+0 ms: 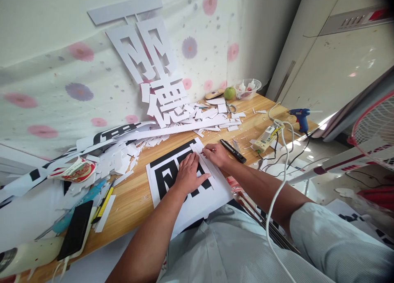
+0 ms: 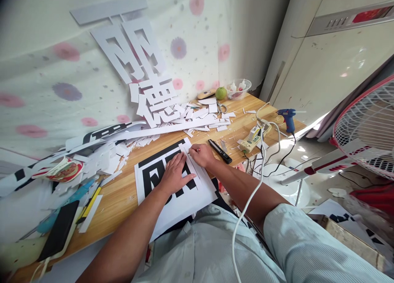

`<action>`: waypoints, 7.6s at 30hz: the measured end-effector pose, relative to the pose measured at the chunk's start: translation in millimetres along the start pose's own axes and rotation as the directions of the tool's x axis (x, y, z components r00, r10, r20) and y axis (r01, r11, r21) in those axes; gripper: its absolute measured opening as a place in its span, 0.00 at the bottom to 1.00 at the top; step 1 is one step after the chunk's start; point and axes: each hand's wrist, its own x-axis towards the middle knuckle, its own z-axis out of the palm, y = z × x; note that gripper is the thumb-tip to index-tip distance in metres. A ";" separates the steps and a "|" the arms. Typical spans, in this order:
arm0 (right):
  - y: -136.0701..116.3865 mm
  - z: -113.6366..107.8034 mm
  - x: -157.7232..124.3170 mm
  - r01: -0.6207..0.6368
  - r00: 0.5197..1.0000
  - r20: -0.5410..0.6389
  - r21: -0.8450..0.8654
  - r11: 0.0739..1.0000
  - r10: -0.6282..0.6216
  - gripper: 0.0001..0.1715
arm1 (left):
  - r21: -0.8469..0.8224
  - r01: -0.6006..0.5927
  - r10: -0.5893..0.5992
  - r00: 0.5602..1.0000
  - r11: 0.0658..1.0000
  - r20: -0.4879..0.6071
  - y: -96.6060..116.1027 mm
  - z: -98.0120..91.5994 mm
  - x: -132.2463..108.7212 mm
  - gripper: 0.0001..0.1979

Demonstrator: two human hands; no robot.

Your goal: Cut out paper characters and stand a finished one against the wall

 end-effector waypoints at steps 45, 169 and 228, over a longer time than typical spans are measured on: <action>-8.3 -39.9 -72.6 0.130 0.975 0.193 -0.115 0.985 -0.106 0.16 | 0.036 0.015 -0.015 1.000 0.999 0.011 -1.0 7.5 3.5 0.47; -0.9 -36.3 -105.5 -0.021 1.000 0.005 0.403 0.915 0.021 0.28 | 0.062 0.011 -0.012 1.000 0.998 0.023 2.7 3.4 2.8 0.47; 16.5 -4.4 -134.8 0.056 0.992 -0.113 0.031 0.998 -0.052 0.28 | -0.071 -0.011 0.014 0.999 0.997 0.038 -4.8 1.8 -0.7 0.43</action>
